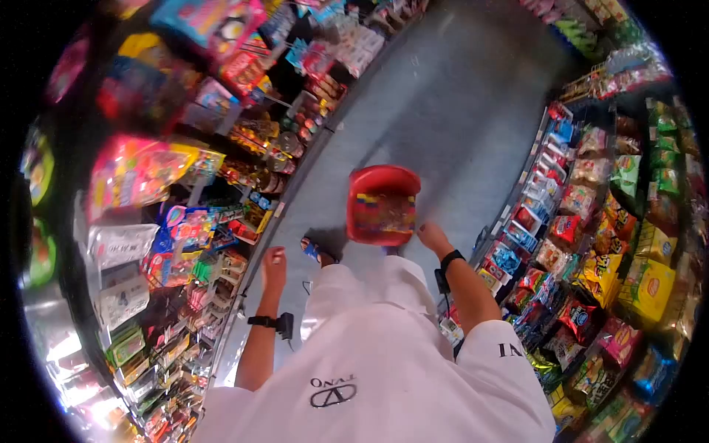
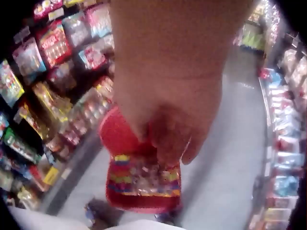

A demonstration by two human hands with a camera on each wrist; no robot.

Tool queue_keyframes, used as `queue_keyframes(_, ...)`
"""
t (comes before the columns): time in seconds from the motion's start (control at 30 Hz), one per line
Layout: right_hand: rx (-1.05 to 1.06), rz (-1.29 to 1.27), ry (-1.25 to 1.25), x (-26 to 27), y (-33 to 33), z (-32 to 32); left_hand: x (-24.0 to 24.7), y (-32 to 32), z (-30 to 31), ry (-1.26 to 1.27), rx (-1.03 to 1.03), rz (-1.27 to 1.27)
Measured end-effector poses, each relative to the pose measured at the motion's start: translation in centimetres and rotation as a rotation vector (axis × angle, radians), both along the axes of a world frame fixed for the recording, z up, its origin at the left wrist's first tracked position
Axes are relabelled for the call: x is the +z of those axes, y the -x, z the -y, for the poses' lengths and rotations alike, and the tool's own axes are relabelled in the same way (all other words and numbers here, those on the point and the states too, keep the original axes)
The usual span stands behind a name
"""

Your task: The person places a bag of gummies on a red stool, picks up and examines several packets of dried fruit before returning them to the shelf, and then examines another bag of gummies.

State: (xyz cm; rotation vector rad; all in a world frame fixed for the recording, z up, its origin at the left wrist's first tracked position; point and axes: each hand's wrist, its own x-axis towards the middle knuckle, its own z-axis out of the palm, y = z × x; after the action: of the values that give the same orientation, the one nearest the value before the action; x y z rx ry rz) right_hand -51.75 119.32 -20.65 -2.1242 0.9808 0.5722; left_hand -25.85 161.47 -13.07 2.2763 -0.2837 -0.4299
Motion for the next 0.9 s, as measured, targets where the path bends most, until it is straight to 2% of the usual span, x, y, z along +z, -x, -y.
queue_keyframes(0.03,0.022,-0.058,-0.005,-1.6,1.1,0.6,-5.4,2.3,-0.1,0.027,-0.041,-0.045)
queue_keyframes(0.1,0.060,-0.179,-0.012,-5.2,2.9,1.2,-9.3,6.9,3.0,0.073,-0.082,-0.305)
queue_keyframes(0.17,0.089,-0.169,0.008,-8.1,3.7,1.8,-15.2,10.5,4.5,-0.040,-0.317,-0.416)
queue_keyframes(0.23,0.126,-0.151,0.000,-11.2,3.1,2.1,-19.6,13.9,6.8,0.147,-0.256,-0.720)
queue_keyframes(0.33,0.144,-0.102,-0.068,-15.0,-0.2,2.2,-29.4,18.8,10.2,-0.286,-0.248,-0.698)
queue_keyframes(0.43,0.114,0.036,-0.087,-17.5,-5.0,2.3,-36.3,23.8,13.7,0.224,0.247,-0.852)
queue_keyframes(0.5,0.187,0.288,-0.080,-21.8,-7.2,2.5,-36.3,22.9,17.8,0.051,0.103,-0.790)
queue_keyframes(0.53,0.223,0.318,-0.070,-24.5,-7.1,2.6,-36.1,22.4,19.1,-0.037,0.030,-0.762)
queue_keyframes(0.63,0.345,0.441,-0.013,-30.8,-7.2,2.8,-39.4,23.2,20.1,0.011,0.113,-0.882)
queue_keyframes(0.7,0.444,0.552,0.056,-31.1,-8.8,3.3,-41.5,23.3,20.1,0.083,0.144,-0.877)
queue_keyframes(0.8,0.385,0.248,-0.199,-29.4,-10.9,3.5,-44.0,22.2,19.3,0.213,0.340,-0.992)
queue_keyframes(0.87,0.348,0.208,-0.264,-30.7,-10.6,3.7,-44.8,21.9,19.0,0.299,0.523,-1.130)
queue_keyframes(0.9,0.337,0.199,-0.284,-31.3,-10.4,3.8,-44.2,21.3,19.5,0.401,0.508,-1.175)
